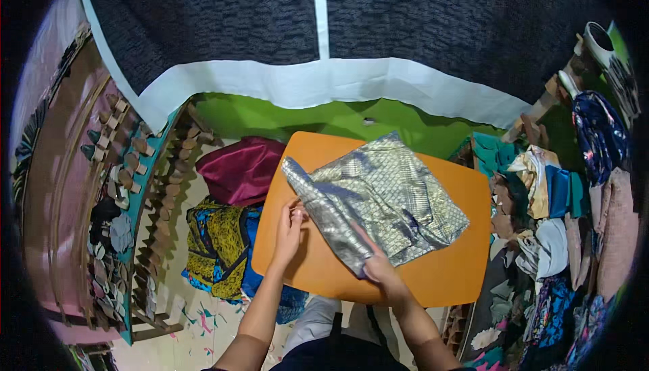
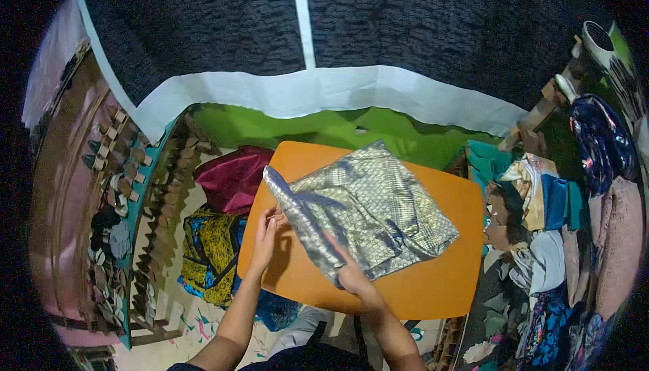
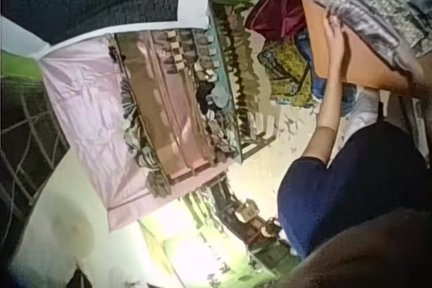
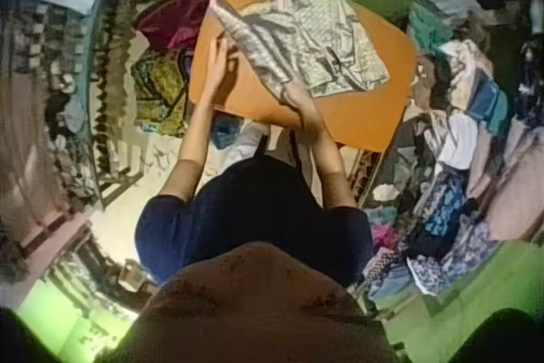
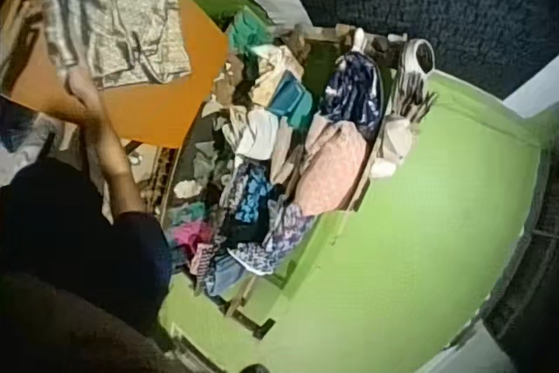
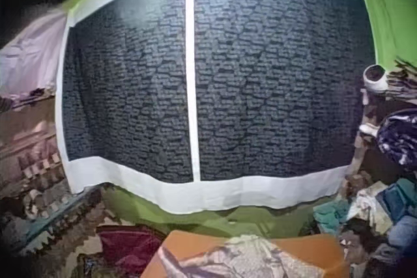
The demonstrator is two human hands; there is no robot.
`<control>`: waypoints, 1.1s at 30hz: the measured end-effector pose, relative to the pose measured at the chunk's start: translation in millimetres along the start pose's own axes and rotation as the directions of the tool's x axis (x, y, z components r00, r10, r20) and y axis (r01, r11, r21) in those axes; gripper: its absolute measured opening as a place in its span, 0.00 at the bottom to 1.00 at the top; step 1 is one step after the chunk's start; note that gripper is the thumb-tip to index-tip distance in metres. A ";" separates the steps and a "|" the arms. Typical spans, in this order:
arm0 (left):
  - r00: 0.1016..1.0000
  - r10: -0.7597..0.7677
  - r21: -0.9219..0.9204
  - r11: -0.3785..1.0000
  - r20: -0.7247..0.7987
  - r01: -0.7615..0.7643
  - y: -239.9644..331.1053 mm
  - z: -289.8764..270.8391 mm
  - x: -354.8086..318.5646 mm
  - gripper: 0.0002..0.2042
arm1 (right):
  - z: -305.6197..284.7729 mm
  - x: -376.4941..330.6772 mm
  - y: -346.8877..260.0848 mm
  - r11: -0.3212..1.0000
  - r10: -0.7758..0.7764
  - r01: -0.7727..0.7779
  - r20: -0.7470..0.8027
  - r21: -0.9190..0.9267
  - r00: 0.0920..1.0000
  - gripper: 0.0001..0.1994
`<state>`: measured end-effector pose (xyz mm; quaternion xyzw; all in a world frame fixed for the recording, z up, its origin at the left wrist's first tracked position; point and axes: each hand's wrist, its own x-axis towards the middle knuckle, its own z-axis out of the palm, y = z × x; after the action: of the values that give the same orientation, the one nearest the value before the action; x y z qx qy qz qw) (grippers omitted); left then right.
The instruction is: Folding various fabric pieces and placing them on a shelf.
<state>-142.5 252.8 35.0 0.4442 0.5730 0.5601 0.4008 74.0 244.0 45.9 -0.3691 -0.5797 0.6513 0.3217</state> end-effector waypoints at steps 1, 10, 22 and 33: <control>0.999 -0.015 0.058 0.998 0.035 0.013 1.2 16.0 4.8 0.18 | -21.7 -4.1 14.2 0.920 0.100 -0.058 -0.089 0.388 0.991 0.30; 0.881 0.394 0.646 0.606 0.262 -0.463 5.5 160.0 31.2 0.23 | -190.9 -23.4 35.1 0.450 0.244 0.091 -0.221 0.888 0.944 0.20; 0.935 0.126 0.900 0.256 0.331 -0.353 -94.2 239.2 16.3 0.27 | -305.0 1.7 95.4 0.523 0.572 0.009 -0.359 0.852 0.738 0.10; 0.919 0.047 0.833 0.406 0.391 -0.375 -54.7 286.5 -36.1 0.25 | -236.2 0.0 47.3 0.571 -0.312 -0.194 -0.430 -0.797 0.847 0.26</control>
<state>138.7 301.4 -35.7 0.7384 0.6500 0.1405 0.1120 276.2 360.5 -14.1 -0.6180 -0.7140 0.1689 0.2824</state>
